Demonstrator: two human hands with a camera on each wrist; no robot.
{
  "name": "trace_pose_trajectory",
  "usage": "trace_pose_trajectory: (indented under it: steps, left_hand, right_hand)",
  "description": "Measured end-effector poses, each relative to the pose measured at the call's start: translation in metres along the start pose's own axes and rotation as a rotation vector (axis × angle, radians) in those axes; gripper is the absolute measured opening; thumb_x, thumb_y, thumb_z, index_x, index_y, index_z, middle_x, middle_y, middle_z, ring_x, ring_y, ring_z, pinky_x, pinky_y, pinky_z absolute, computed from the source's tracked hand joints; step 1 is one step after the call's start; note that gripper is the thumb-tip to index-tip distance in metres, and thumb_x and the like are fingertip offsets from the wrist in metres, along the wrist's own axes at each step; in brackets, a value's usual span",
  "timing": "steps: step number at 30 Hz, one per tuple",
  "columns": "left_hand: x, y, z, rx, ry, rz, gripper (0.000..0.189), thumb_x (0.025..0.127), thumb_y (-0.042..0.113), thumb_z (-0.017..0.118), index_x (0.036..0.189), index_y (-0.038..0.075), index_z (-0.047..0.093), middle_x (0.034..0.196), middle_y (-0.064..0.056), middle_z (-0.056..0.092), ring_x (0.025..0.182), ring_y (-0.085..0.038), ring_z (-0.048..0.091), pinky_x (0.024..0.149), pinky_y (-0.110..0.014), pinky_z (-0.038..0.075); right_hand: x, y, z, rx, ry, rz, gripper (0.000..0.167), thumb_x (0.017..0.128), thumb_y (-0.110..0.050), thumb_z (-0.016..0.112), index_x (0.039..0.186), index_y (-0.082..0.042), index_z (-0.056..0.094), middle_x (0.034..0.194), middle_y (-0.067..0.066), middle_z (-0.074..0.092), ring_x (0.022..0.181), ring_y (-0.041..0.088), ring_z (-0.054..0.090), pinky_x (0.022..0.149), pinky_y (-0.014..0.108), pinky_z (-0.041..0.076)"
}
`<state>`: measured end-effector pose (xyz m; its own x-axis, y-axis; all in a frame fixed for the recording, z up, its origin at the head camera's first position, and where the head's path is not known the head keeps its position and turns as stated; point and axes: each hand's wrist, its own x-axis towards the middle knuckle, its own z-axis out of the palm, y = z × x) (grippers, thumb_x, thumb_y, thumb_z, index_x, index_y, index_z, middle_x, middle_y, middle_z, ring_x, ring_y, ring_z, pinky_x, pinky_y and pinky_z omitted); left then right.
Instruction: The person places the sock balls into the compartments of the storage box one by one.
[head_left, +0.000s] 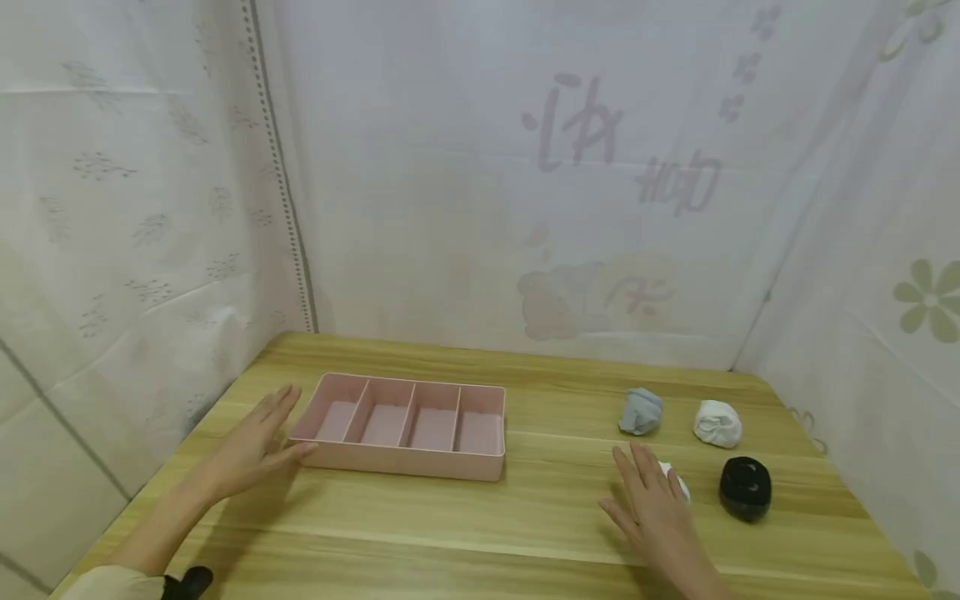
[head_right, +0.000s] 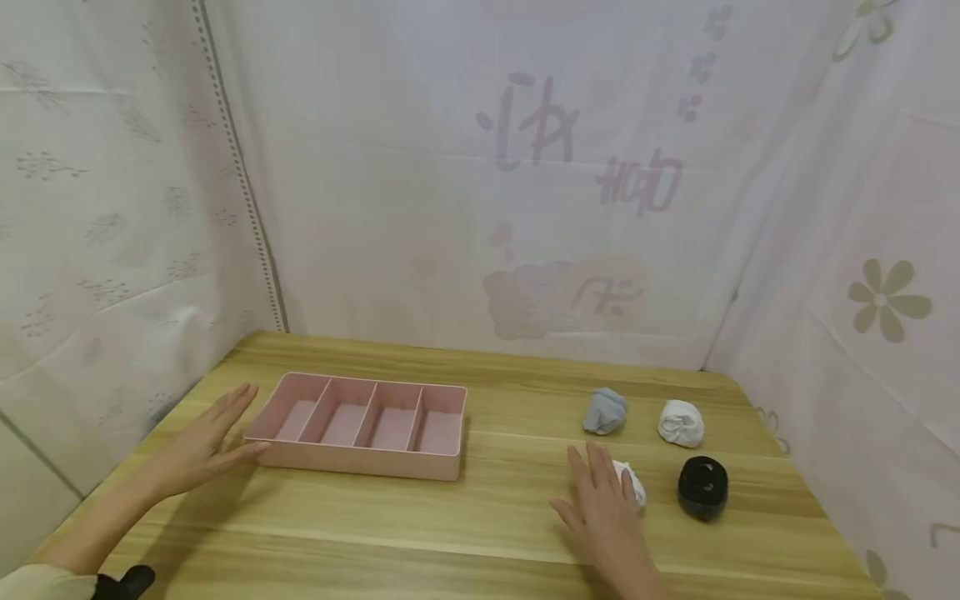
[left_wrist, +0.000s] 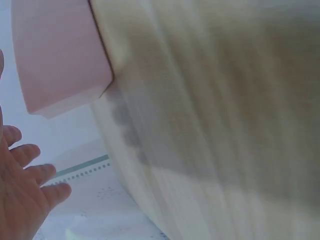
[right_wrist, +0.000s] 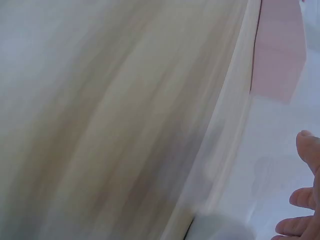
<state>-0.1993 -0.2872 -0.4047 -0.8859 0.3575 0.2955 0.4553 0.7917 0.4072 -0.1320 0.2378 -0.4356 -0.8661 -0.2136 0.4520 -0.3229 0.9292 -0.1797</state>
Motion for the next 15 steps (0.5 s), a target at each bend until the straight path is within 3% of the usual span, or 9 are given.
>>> trace_pose_trajectory:
  steps: [9,12,15]
  left_hand:
    - [0.023,-0.004,-0.006,-0.163,-0.065,-0.037,0.094,0.085,0.030,0.069,0.148,-0.006,0.010,0.148,-0.036,0.017,0.132,-0.055,0.019,0.099,-0.067,0.021]
    - [0.030,-0.005,-0.006,-0.184,-0.082,-0.053,0.095,0.085,0.030,0.069,0.148,-0.007,0.009,0.148,-0.036,0.017,0.131,-0.056,0.020,0.098,-0.067,0.023]
    - [0.036,-0.005,-0.006,-0.193,-0.100,-0.050,0.095,0.085,0.030,0.069,0.147,-0.008,0.010,0.148,-0.036,0.016,0.130,-0.057,0.020,0.097,-0.067,0.024]
  right_hand:
    - [-0.010,0.041,-0.003,-0.053,0.126,-0.036,0.072,0.065,-0.017,0.084,0.126,0.006,0.052,0.124,0.035,0.050,0.110,0.048,0.049,0.083,0.059,0.042]
    - [-0.012,0.047,-0.003,-0.068,0.117,-0.016,0.073,0.064,-0.019,0.085,0.124,0.006,0.052,0.121,0.036,0.052,0.107,0.049,0.051,0.080,0.059,0.044]
    - [-0.013,0.049,-0.004,-0.060,0.054,0.039,0.074,0.067,-0.021,0.084,0.127,0.004,0.050,0.123,0.036,0.050,0.108,0.050,0.050,0.081,0.060,0.043]
